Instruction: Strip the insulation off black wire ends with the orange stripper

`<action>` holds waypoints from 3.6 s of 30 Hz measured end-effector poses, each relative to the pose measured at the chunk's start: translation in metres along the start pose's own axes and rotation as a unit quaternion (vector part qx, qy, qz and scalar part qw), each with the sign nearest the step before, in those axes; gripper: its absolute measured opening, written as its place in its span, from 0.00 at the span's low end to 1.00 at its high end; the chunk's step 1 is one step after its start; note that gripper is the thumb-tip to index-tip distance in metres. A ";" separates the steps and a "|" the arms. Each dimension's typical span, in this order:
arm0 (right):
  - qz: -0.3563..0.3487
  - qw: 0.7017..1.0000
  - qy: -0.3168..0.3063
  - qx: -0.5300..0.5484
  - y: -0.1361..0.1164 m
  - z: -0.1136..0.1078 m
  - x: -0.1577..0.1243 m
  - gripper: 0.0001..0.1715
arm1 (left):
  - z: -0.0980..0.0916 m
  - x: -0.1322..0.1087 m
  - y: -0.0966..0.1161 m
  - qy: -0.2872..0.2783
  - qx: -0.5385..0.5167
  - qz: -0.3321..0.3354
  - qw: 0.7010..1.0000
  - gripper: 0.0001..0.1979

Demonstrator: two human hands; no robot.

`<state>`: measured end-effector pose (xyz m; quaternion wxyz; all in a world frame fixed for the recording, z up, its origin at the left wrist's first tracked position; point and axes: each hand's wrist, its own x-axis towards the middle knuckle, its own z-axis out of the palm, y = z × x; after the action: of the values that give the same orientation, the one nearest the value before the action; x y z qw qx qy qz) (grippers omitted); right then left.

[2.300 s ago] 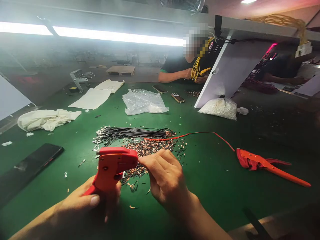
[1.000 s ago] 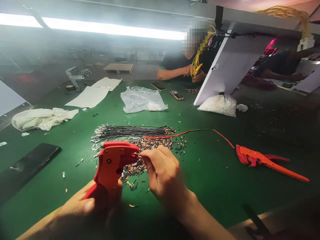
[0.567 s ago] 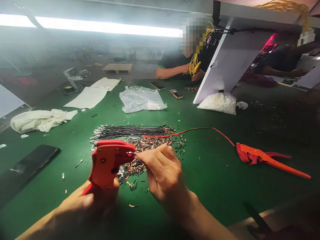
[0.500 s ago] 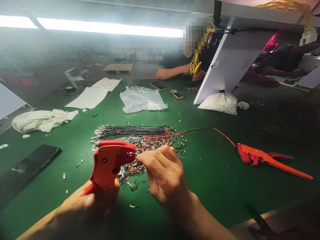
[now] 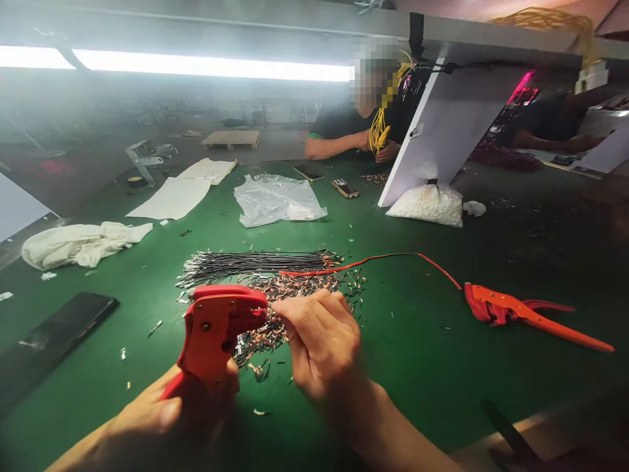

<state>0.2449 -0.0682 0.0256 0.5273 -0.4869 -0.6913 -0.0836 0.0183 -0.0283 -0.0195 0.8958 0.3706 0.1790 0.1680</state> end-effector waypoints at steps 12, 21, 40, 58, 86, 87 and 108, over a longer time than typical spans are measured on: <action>-0.015 0.999 -0.035 0.036 -0.001 -0.001 -0.002 0.18 | 0.004 0.003 0.000 0.000 0.016 0.011 1.000 0.21; 0.016 0.997 -0.002 0.070 0.000 0.003 -0.007 0.17 | 0.008 0.002 0.009 0.012 0.055 -0.013 0.998 0.24; 0.020 0.997 -0.006 0.072 0.001 0.004 -0.006 0.16 | 0.000 0.000 0.005 0.063 0.069 -0.019 0.995 0.23; 0.013 0.998 -0.022 0.052 0.002 0.003 -0.005 0.16 | 0.006 0.005 0.001 0.028 0.050 0.024 0.998 0.25; -0.029 0.999 0.013 -0.009 -0.001 0.005 -0.002 0.20 | 0.007 0.005 0.003 -0.027 0.065 0.027 0.997 0.23; -0.032 0.999 0.015 -0.010 -0.001 0.005 -0.002 0.20 | 0.008 0.005 0.003 -0.022 0.061 0.028 0.997 0.22; -0.020 0.999 0.013 -0.027 -0.001 0.008 -0.004 0.23 | 0.008 0.002 0.005 -0.015 0.031 0.004 0.999 0.22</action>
<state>0.2389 -0.0661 0.0193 0.5210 -0.4858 -0.6916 -0.1194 0.0230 -0.0290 -0.0110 0.8855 0.4018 0.1693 0.1604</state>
